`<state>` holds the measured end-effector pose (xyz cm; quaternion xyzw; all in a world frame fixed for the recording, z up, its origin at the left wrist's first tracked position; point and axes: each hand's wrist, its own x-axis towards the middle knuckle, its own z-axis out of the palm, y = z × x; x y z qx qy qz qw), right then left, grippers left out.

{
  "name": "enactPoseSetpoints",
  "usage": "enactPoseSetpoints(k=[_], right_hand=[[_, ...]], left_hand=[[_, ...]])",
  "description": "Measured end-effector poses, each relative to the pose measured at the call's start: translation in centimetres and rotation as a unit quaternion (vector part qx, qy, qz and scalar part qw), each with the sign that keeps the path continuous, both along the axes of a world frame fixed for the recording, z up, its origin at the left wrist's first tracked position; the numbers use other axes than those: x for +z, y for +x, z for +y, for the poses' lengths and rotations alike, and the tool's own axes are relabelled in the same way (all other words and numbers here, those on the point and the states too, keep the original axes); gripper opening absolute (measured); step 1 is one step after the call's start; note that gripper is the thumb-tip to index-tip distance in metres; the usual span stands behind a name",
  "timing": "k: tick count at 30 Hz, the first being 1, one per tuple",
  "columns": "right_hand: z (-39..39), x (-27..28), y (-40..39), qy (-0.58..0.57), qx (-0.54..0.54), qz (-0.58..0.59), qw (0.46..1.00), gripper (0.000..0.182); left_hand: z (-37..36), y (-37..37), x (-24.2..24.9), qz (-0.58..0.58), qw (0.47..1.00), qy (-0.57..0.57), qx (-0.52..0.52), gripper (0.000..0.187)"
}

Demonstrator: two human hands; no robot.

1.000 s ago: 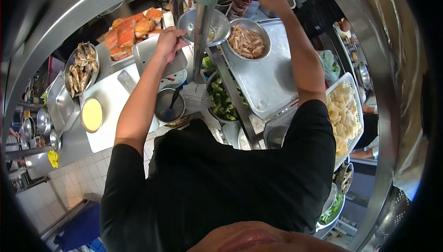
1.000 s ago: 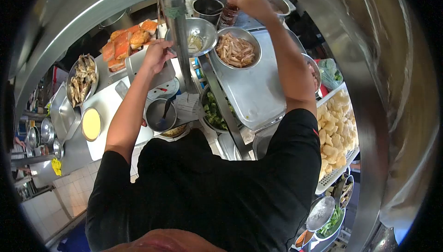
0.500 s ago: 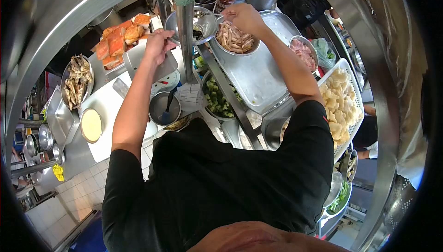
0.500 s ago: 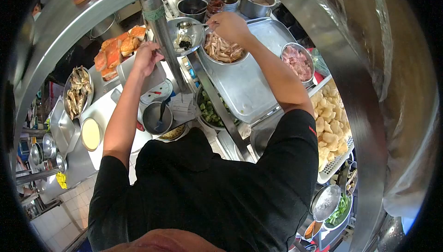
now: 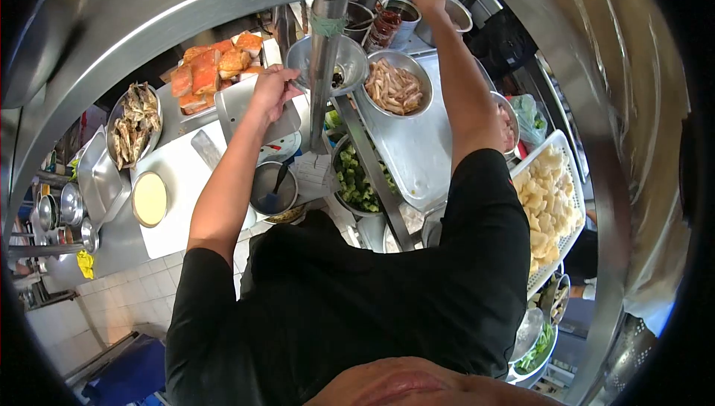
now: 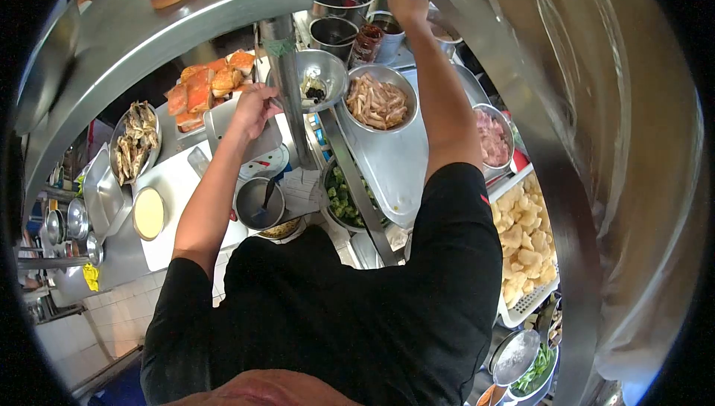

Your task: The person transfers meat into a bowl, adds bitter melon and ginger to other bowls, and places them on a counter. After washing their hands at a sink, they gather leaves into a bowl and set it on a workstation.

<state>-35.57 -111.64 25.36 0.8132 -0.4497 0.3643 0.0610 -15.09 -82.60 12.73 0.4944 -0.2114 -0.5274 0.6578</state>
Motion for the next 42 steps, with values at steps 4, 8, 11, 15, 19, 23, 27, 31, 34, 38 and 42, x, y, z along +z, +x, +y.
enactPoseSetpoints(k=[4, 8, 11, 15, 19, 23, 27, 31, 34, 38, 42], right_hand=[[-2.6, -2.2, -0.2, 0.065, -0.013, 0.213, 0.975, 0.029], [-6.9, -2.8, -1.3, 0.079, -0.088, 0.061, 0.991, 0.031], [-9.9, -3.4, -2.7, -0.048, -0.156, 0.061, 0.985, 0.029], [-12.0, -4.1, -2.7, -0.087, -0.2, 0.176, 0.96, 0.024], [-13.1, -4.5, -1.4, -0.067, -0.19, 0.204, 0.958, 0.023], [-14.0, -4.8, -1.2, -0.055, -0.17, 0.199, 0.964, 0.023], [-14.2, -5.1, -1.8, -0.061, -0.151, 0.194, 0.967, 0.022], [-12.5, -4.4, -2.6, -0.06, -0.14, 0.153, 0.976, 0.022], [-12.2, -4.6, -2.8, -0.054, -0.143, 0.106, 0.983, 0.024], [-11.4, -4.7, -2.9, -0.03, -0.156, 0.128, 0.979, 0.024], [-11.4, -5.0, -2.8, -0.026, -0.17, 0.155, 0.973, 0.022]], left_hand=[[-0.2, 0.0, -0.1, 0.001, 1.0, 0.004, 0.004, 0.009], [-0.2, 0.2, -0.7, 0.006, 1.0, 0.007, 0.016, 0.013], [0.0, 0.1, -0.5, 0.007, 0.999, 0.016, 0.027, 0.016], [0.3, 0.1, -0.4, 0.02, 0.999, 0.019, 0.037, 0.017], [0.7, 0.0, -0.2, 0.023, 0.998, 0.02, 0.05, 0.018], [0.6, 0.4, -0.8, 0.022, 0.999, 0.009, 0.038, 0.018], [0.8, 0.4, -0.8, 0.028, 0.999, 0.011, 0.046, 0.017], [0.9, 0.3, -0.2, 0.017, 0.999, 0.02, 0.04, 0.017], [1.1, 0.1, 0.4, 0.009, 0.998, 0.03, 0.045, 0.016], [1.5, -0.2, 1.0, 0.016, 0.999, 0.023, 0.046, 0.016], [1.4, 0.2, 0.2, 0.018, 0.999, 0.016, 0.042, 0.016]])
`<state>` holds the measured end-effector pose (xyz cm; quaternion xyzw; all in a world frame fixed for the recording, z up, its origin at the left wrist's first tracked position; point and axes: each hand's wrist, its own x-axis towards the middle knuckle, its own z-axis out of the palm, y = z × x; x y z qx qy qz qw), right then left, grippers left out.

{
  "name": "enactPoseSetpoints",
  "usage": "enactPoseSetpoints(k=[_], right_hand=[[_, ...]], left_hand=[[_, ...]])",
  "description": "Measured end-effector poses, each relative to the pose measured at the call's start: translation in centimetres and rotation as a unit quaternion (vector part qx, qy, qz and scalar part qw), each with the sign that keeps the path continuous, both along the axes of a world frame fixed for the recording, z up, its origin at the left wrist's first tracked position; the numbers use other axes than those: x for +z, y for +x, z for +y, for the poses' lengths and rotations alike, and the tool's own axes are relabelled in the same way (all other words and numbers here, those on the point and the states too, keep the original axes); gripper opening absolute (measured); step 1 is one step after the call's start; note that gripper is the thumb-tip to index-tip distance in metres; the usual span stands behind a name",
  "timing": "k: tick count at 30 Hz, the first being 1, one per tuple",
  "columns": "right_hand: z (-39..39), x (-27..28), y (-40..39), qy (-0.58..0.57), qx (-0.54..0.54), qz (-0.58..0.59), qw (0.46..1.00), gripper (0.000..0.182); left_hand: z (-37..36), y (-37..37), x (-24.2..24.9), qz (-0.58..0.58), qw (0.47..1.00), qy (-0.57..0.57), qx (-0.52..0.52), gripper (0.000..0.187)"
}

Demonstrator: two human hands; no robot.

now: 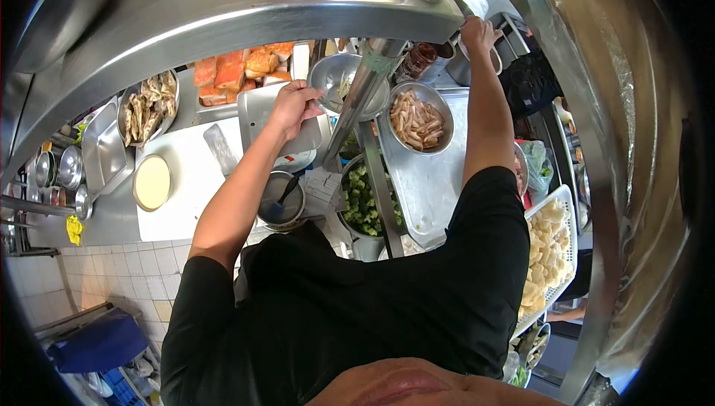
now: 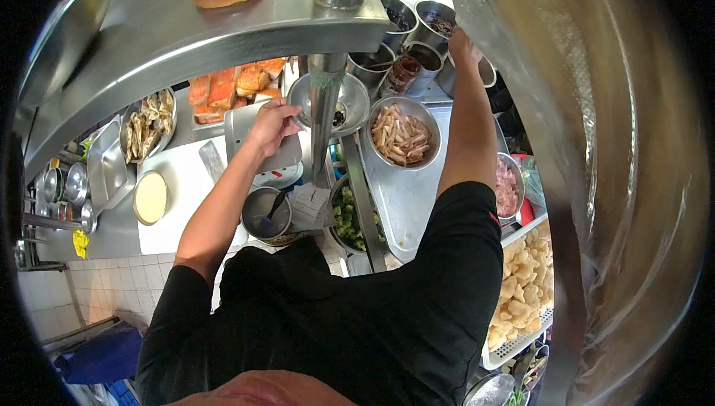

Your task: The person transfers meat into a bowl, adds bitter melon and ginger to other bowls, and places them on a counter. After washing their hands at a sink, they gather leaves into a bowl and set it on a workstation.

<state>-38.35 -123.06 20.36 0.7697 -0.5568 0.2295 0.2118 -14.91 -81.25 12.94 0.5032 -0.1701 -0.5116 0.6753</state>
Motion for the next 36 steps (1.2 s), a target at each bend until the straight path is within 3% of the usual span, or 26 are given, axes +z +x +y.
enactPoseSetpoints(k=[6, 15, 18, 21, 24, 28, 30, 31, 32, 33, 34, 36], right_hand=[[3.2, 1.6, 0.4, 0.088, -0.003, -0.053, 0.995, 0.023], [4.5, 2.4, 0.1, 0.047, 0.022, -0.029, 0.998, 0.024], [4.3, 2.8, -0.2, 0.119, 0.016, -0.057, 0.991, 0.025], [2.6, 2.2, -0.9, 0.152, 0.012, -0.129, 0.98, 0.029], [-4.7, -2.3, -1.7, 0.125, -0.067, -0.203, 0.969, 0.034], [-4.1, -1.7, -2.4, 0.229, -0.054, -0.214, 0.948, 0.028], [-8.1, -4.1, -3.6, 0.233, 0.057, -0.253, 0.937, 0.024], [-11.7, -5.9, -4.8, 0.243, 0.19, -0.305, 0.901, 0.022], [-9.5, -5.1, -4.5, 0.245, 0.329, -0.322, 0.853, 0.02], [-7.6, -3.3, -4.4, 0.322, 0.278, -0.413, 0.805, 0.021], [1.1, 2.5, -2.5, 0.378, 0.216, -0.508, 0.743, 0.022], [6.6, 6.7, -1.5, 0.323, 0.223, -0.345, 0.852, 0.024]], left_hand=[[0.1, -0.2, 0.2, 0.002, 1.0, -0.003, 0.007, 0.017], [-0.1, 0.0, -0.2, -0.001, 1.0, 0.004, 0.003, 0.017], [-0.2, 0.0, -0.2, 0.002, 1.0, 0.003, 0.001, 0.016], [-0.2, 0.0, -0.2, 0.001, 1.0, 0.005, 0.002, 0.015], [-0.2, -0.1, 0.0, 0.0, 1.0, 0.006, 0.003, 0.014], [-0.2, -0.1, 0.2, -0.001, 1.0, 0.006, -0.004, 0.014], [-0.4, 0.0, 0.0, -0.003, 1.0, -0.002, -0.002, 0.014], [-0.4, 0.0, -0.3, -0.003, 1.0, -0.004, -0.001, 0.014], [-0.3, -0.1, -0.4, 0.001, 1.0, -0.006, -0.003, 0.014], [-0.3, 0.0, -0.3, 0.005, 1.0, -0.008, -0.006, 0.014], [-0.4, 0.0, -0.4, 0.009, 1.0, -0.011, -0.009, 0.015], [-0.5, 0.1, -0.6, 0.008, 1.0, -0.01, -0.009, 0.013]])
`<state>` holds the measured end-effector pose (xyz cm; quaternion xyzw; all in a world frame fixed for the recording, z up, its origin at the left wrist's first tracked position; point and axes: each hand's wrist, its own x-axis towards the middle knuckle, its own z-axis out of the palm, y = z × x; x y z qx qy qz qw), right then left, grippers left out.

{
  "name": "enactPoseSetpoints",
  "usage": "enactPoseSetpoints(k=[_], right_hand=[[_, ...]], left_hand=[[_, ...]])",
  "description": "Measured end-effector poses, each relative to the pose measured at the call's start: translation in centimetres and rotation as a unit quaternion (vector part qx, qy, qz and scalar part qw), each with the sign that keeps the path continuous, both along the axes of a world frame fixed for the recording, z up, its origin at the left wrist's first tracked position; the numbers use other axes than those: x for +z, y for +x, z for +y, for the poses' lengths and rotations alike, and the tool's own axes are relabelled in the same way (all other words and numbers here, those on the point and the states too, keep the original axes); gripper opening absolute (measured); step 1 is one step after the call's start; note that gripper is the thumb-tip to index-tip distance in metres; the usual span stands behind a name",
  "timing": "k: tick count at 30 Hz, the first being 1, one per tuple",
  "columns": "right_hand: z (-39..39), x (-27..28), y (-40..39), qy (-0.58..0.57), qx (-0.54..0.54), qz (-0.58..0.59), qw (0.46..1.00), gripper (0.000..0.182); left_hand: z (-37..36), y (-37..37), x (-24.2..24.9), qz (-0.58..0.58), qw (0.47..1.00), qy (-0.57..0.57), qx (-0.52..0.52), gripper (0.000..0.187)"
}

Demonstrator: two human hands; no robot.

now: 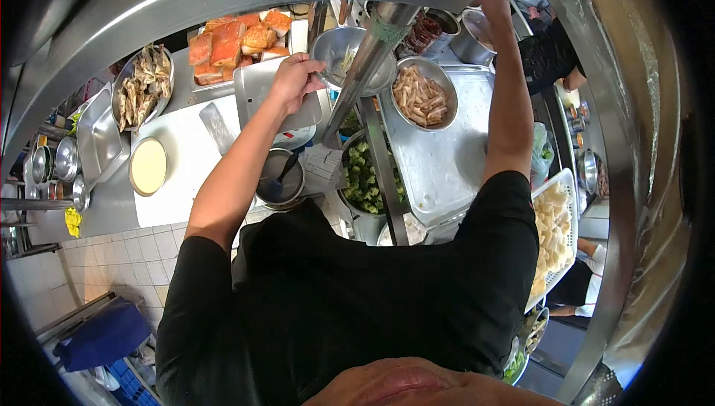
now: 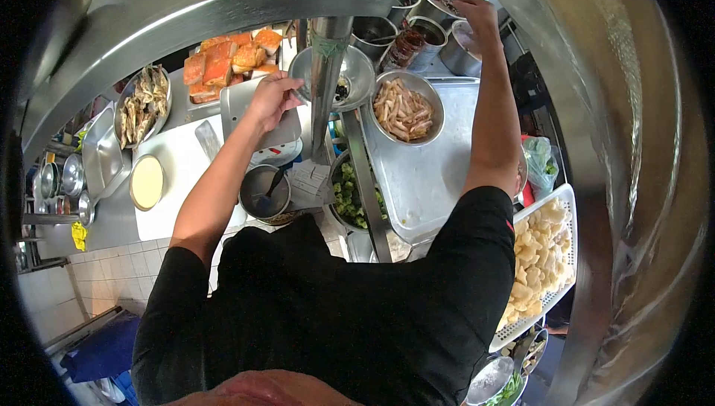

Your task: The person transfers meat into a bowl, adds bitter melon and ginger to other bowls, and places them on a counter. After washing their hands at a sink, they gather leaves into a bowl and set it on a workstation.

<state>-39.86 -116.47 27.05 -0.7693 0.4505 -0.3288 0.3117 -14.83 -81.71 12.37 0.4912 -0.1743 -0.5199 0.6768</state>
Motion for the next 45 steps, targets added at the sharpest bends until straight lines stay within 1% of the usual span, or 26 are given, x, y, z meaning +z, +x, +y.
enactPoseSetpoints(k=[2, 3, 6, 9, 10, 11, 12, 14, 15, 18, 21, 24, 25, 27, 30, 33, 34, 36, 37, 38, 39, 40, 42, 43, 44, 45], right_hand=[[2.7, 1.0, -0.5, -0.101, 0.12, 0.046, 0.986, 0.022], [4.1, 1.6, -0.5, -0.152, 0.181, 0.069, 0.969, 0.021], [11.2, 4.1, 0.0, -0.168, 0.145, 0.2, 0.955, 0.018], [15.6, 1.9, 0.4, -0.189, 0.122, 0.154, 0.962, 0.016], [15.7, -0.3, 0.8, -0.195, 0.132, 0.164, 0.958, 0.012], [17.7, -1.8, 1.1, -0.195, 0.17, 0.119, 0.959, 0.01], [18.6, -2.1, 1.1, -0.265, 0.204, 0.162, 0.928, 0.011], [19.8, -2.3, 1.4, -0.396, 0.268, 0.241, 0.844, 0.014], [19.9, -1.9, 1.4, -0.338, 0.249, 0.172, 0.891, 0.013], [17.6, -1.1, 0.8, -0.265, 0.153, 0.132, 0.943, 0.012], [14.0, -0.5, 0.7, -0.176, 0.099, 0.093, 0.975, 0.013], [11.6, 0.1, 1.8, -0.15, 0.078, 0.073, 0.983, 0.016], [9.6, -0.3, 2.2, -0.19, 0.051, 0.131, 0.972, 0.018], [5.4, -1.7, 3.5, -0.271, -0.006, 0.242, 0.932, 0.024], [4.8, -2.4, 5.7, -0.423, 0.019, 0.271, 0.865, 0.029], [4.6, -3.2, 7.1, -0.424, 0.011, 0.312, 0.85, 0.032], [4.3, -3.4, 7.0, -0.423, 0.004, 0.312, 0.851, 0.033], [3.4, -4.3, 7.0, -0.418, -0.007, 0.319, 0.851, 0.035], [2.9, -4.5, 6.5, -0.413, -0.012, 0.317, 0.854, 0.036], [2.4, -4.7, 5.9, -0.407, -0.016, 0.308, 0.86, 0.036], [2.0, -4.7, 5.5, -0.395, -0.017, 0.297, 0.869, 0.037], [1.4, -4.5, 4.5, -0.377, -0.024, 0.277, 0.883, 0.038], [-0.7, -4.2, 2.0, -0.328, -0.046, 0.233, 0.914, 0.04], [-1.5, -3.8, 0.4, -0.297, -0.062, 0.208, 0.93, 0.041], [-2.3, -3.4, -1.4, -0.275, -0.077, 0.19, 0.939, 0.042], [2.3, -2.4, -2.7, -0.325, -0.021, 0.214, 0.921, 0.045]], left_hand=[[0.2, -0.4, 0.9, 0.016, 1.0, -0.005, 0.003, 0.012], [0.0, 0.2, 0.0, 0.002, 1.0, -0.009, -0.005, 0.01], [0.6, 0.1, 0.9, 0.001, 1.0, -0.008, 0.001, 0.01], [0.7, 0.2, 0.7, 0.006, 1.0, -0.017, 0.006, 0.012], [0.6, 0.2, 0.5, 0.009, 1.0, -0.018, 0.007, 0.012], [0.5, 0.3, 0.3, 0.012, 1.0, -0.019, 0.009, 0.012], [0.5, 0.4, 0.1, 0.014, 1.0, -0.019, 0.011, 0.012], [0.7, 0.5, 0.0, 0.016, 0.999, -0.033, 0.018, 0.013], [0.9, 0.6, -0.2, 0.018, 0.999, -0.04, 0.022, 0.013], [1.8, 0.7, 0.1, 0.022, 0.998, -0.036, 0.044, 0.012], [2.4, 1.4, -0.5, 0.031, 0.997, -0.031, 0.062, 0.012], [4.2, 1.9, 0.1, 0.036, 0.996, -0.031, 0.072, 0.013], [4.5, 2.3, -0.5, 0.041, 0.996, -0.037, 0.064, 0.013], [5.9, 2.4, 0.1, 0.038, 0.996, -0.027, 0.08, 0.013], [7.4, 3.2, -1.0, 0.038, 0.994, -0.034, 0.101, 0.013], [10.0, 3.9, -1.6, 0.031, 0.99, -0.052, 0.131, 0.012], [11.0, 4.2, -1.5, 0.025, 0.988, -0.058, 0.143, 0.012], [13.3, 5.0, -2.3, -0.017, 0.991, -0.047, 0.124, 0.012], [15.3, 6.1, -2.2, -0.042, 0.99, -0.04, 0.131, 0.012], [17.5, 5.9, -0.9, -0.021, 0.984, -0.034, 0.177, 0.01], [19.5, 6.3, -1.0, -0.039, 0.977, -0.053, 0.203, 0.013], [22.8, 7.0, -0.1, -0.086, 0.98, -0.022, 0.18, 0.013], [27.5, 8.1, -1.4, -0.021, 0.975, -0.046, 0.214, 0.015], [30.8, 8.2, -1.0, 0.003, 0.969, -0.06, 0.241, 0.015], [34.2, 8.7, -1.0, -0.009, 0.967, -0.044, 0.249, 0.014], [37.4, 9.2, -1.7, 0.013, 0.962, -0.053, 0.266, 0.015]])
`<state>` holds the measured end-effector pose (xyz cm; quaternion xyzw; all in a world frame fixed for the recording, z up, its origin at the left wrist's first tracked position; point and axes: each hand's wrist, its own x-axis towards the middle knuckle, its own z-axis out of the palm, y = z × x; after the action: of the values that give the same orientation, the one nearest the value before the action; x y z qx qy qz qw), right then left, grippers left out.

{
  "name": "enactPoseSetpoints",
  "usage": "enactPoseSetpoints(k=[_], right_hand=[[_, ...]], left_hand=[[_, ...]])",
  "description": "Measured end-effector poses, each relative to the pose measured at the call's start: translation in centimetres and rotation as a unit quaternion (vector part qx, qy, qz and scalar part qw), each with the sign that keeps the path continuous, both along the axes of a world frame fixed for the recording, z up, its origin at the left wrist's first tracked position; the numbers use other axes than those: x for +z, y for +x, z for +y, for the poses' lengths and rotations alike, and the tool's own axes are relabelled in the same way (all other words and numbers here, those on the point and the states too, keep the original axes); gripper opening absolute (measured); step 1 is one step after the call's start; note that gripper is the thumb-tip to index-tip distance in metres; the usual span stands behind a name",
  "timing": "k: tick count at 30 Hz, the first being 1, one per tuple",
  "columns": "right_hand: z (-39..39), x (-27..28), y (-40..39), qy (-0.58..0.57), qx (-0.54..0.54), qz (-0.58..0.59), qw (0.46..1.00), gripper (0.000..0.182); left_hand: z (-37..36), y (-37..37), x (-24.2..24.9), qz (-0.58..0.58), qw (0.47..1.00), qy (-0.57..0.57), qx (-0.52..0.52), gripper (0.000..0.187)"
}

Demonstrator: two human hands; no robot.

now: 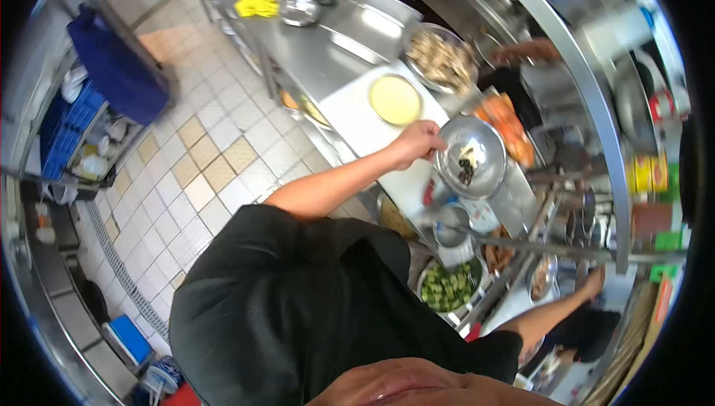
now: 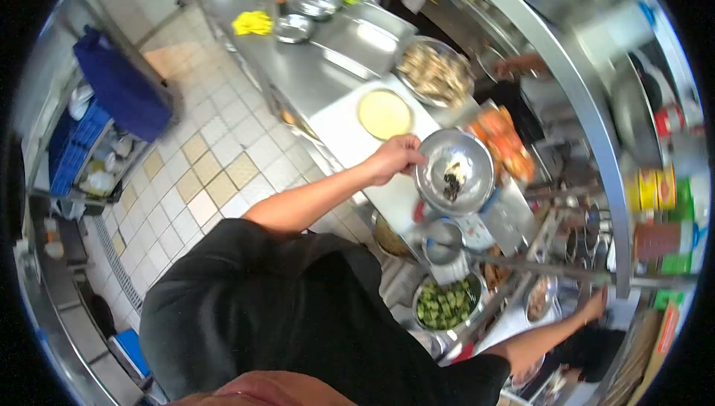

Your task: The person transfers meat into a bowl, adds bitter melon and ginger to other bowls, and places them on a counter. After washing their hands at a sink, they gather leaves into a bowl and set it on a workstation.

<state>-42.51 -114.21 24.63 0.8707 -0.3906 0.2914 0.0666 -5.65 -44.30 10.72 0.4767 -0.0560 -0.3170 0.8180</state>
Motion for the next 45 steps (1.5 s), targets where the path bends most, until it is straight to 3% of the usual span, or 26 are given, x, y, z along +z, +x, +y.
enactPoseSetpoints(k=[1, 2, 3, 4, 5, 6, 7, 9, 12, 13, 15, 19, 21, 23, 25, 27, 33, 39, 43, 45], right_hand=[[-0.2, 0.1, -1.2, 0.058, -0.096, -0.007, 0.994, 0.044], [8.2, 0.8, -0.9, 0.005, -0.084, -0.124, 0.989, 0.043], [12.6, -0.9, -0.5, -0.047, -0.022, -0.344, 0.938, 0.037], [16.5, -1.3, 0.1, -0.044, 0.018, -0.464, 0.885, 0.027], [26.0, -0.6, 3.5, -0.068, 0.0, -0.582, 0.81, 0.019], [35.7, 0.8, 7.0, -0.068, -0.054, -0.632, 0.77, 0.017], [37.3, -1.0, 8.0, -0.075, -0.02, -0.635, 0.768, 0.02], [46.2, -2.4, 13.1, -0.037, 0.041, -0.608, 0.792, 0.017], [57.4, -5.0, 22.2, 0.13, 0.105, -0.547, 0.821, 0.021], [58.0, -7.1, 24.9, 0.127, 0.14, -0.489, 0.852, 0.017], [61.6, -10.0, 31.6, 0.257, 0.223, -0.499, 0.797, 0.014], [72.6, -12.0, 42.0, 0.364, 0.353, -0.34, 0.792, 0.008], [79.2, -12.9, 46.5, 0.374, 0.458, -0.293, 0.752, 0.004], [85.0, -14.6, 50.5, 0.405, 0.496, -0.209, 0.739, 0.007], [90.7, -14.8, 53.9, 0.354, 0.557, -0.105, 0.744, 0.005], [94.8, -17.9, 58.2, 0.419, 0.564, -0.041, 0.71, 0.008], [106.8, -18.8, 69.1, 0.46, 0.653, 0.049, 0.6, 0.013], [114.4, -18.2, 78.7, 0.473, 0.69, 0.093, 0.541, 0.015], [118.0, -18.7, 83.6, 0.451, 0.687, 0.135, 0.553, 0.014], [119.3, -19.9, 85.7, 0.415, 0.675, 0.154, 0.591, 0.015]], left_hand=[[3.8, 0.2, 0.0, -0.011, 1.0, 0.014, 0.019, 0.017], [7.5, 0.4, -0.2, -0.015, 0.999, 0.033, 0.036, 0.017], [11.3, 0.8, -0.3, -0.021, 0.997, 0.051, 0.052, 0.018], [15.0, 0.8, -0.7, -0.013, 0.995, 0.061, 0.071, 0.018], [18.9, 0.8, -1.1, -0.007, 0.993, 0.074, 0.091, 0.018], [22.3, 0.8, -2.2, 0.0, 0.99, 0.081, 0.112, 0.018], [25.9, 0.9, -3.5, 0.007, 0.987, 0.091, 0.131, 0.017], [31.8, 0.7, -5.1, 0.044, 0.975, 0.098, 0.194, 0.016], [39.1, 1.3, -8.0, 0.081, 0.962, 0.072, 0.252, 0.015], [40.9, 1.5, -8.2, 0.089, 0.957, 0.063, 0.269, 0.016], [44.0, 2.2, -8.4, 0.104, 0.945, 0.042, 0.308, 0.017], [48.1, 4.7, -9.5, 0.128, 0.911, 0.009, 0.392, 0.018], [50.4, 6.0, -10.4, 0.143, 0.899, 0.003, 0.414, 0.017], [53.0, 7.8, -11.5, 0.155, 0.888, 0.004, 0.434, 0.017], [55.9, 9.9, -12.9, 0.166, 0.873, 0.01, 0.459, 0.017], [58.9, 12.6, -13.6, 0.169, 0.861, 0.025, 0.478, 0.016], [68.9, 22.3, -12.9, 0.162, 0.823, 0.079, 0.538, 0.015], [77.7, 31.9, -10.4, 0.105, 0.8, 0.032, 0.59, 0.015], [83.0, 38.9, -9.5, 0.107, 0.781, 0.008, 0.615, 0.015], [85.9, 43.3, -10.2, 0.098, 0.784, -0.009, 0.612, 0.015]])
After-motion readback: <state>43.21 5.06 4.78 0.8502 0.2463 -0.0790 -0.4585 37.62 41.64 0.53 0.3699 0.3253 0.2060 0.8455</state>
